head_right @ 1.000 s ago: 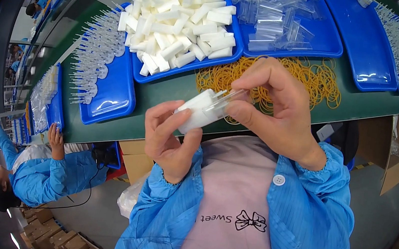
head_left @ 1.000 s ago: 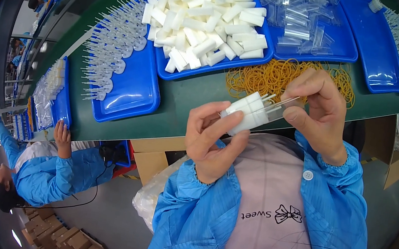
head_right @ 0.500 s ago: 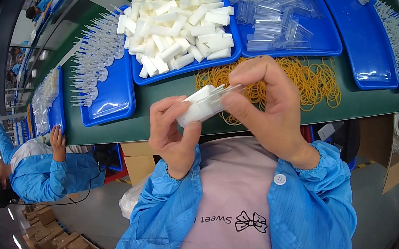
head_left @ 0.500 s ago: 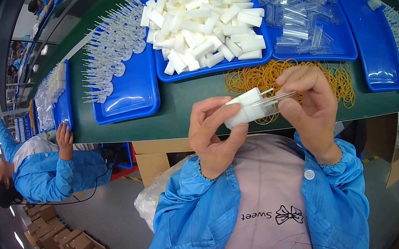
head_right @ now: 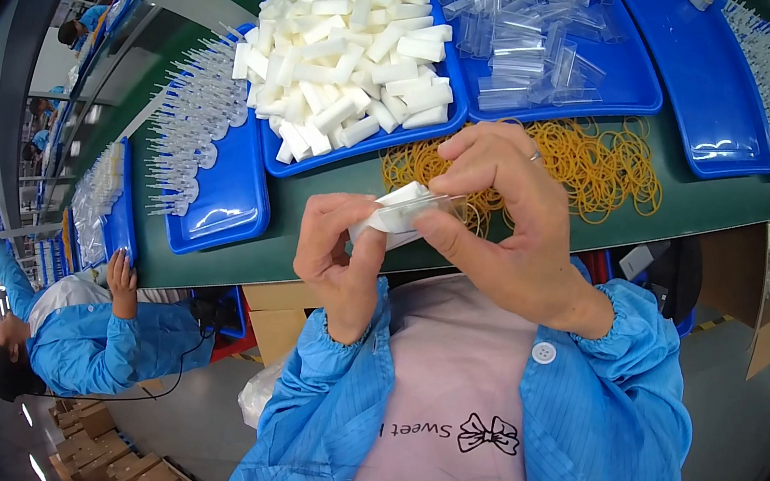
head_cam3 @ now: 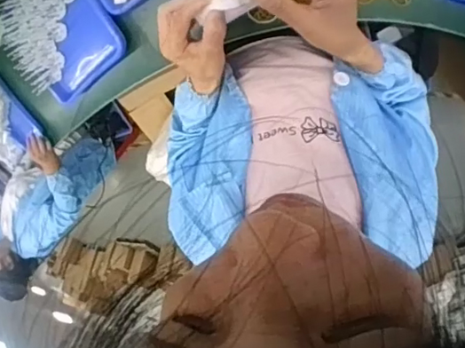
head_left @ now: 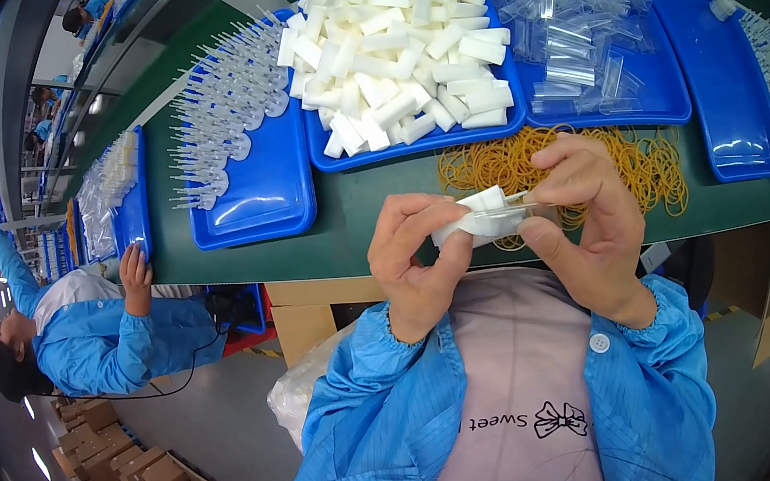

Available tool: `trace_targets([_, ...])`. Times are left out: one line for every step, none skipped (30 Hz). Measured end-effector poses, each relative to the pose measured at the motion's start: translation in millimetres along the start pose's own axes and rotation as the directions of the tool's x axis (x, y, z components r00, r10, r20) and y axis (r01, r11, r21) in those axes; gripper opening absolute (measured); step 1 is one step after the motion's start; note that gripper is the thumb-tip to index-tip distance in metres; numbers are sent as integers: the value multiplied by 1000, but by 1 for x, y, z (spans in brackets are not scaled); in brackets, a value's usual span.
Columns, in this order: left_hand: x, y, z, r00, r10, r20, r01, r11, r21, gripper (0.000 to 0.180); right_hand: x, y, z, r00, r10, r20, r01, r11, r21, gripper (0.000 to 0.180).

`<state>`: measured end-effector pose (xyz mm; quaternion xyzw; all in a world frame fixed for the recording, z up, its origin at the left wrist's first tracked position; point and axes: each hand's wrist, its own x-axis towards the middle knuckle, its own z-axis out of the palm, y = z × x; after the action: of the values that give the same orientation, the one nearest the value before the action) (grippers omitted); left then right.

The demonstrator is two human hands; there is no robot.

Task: The person assembles plastic filter components by hand, securing them with rubber bands.

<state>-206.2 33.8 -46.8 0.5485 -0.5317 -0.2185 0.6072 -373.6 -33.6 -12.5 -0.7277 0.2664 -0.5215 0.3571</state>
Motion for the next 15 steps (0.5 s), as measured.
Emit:
trace_targets([1, 0, 0, 1000, 0, 2, 0, 1000, 0, 22, 1, -2, -1, 1000, -20, 7, 20, 999, -48, 22])
trace_targets([2, 1, -2, 995, -87, 58, 90, 995, -43, 19, 1, -3, -2, 1000, -19, 5, 19, 999, -48, 22])
trace_targets([3, 1, -3, 978, -171, 117, 181, 980, -82, 16, 1, -4, -2, 997, -68, 26, 71, 989, -128, 22])
trace_targets([4, 0, -4, 978, -172, 115, 182, 980, -80, 16, 1, -5, -3, 992, -116, 53, 124, 971, -203, 23])
trace_targets([6, -2, -5, 942, -269, 203, 308, 932, -194, 14, 1, -6, -3, 992, -116, 54, 124, 972, -200, 23])
trace_targets([8, -3, -6, 889, -348, 300, 432, 853, -292, 12, 2, -6, -2, 982, -170, 83, 186, 952, -242, 22])
trace_targets([8, -4, -7, 888, -349, 298, 433, 853, -292, 12, 2, -7, -2, 968, -223, 114, 246, 927, -283, 22])
trace_targets([9, -5, -8, 837, -409, 365, 531, 767, -359, 11, 2, -6, -2, 968, -222, 115, 246, 927, -281, 22])
trace_targets([9, -6, -9, 777, -455, 435, 621, 665, -414, 11, 2, -5, -2, 966, -225, 129, 253, 928, -272, 22])
trace_targets([9, -6, -8, 778, -456, 433, 621, 665, -415, 11, 3, -4, -3, 963, -229, 144, 261, 929, -263, 22])
trace_targets([9, -6, -8, 775, -453, 440, 625, 651, -432, 11, 3, -3, -3, 962, -230, 146, 261, 929, -262, 22])
trace_targets([9, -6, -8, 773, -450, 447, 629, 636, -448, 11, 4, -4, -4, 966, -210, 152, 243, 938, -248, 21])
trace_targets([9, -6, -8, 774, -449, 447, 628, 636, -448, 11, 5, -3, -4, 969, -191, 157, 224, 945, -237, 20])
trace_targets([7, -4, -6, 877, -365, 312, 455, 840, -297, 13, 4, -1, -4, 969, -191, 157, 225, 945, -238, 20])
trace_targets([5, -3, -5, 952, -233, 198, 255, 962, -97, 16, 1, 3, -2, 997, -40, 73, 49, 992, -118, 19])
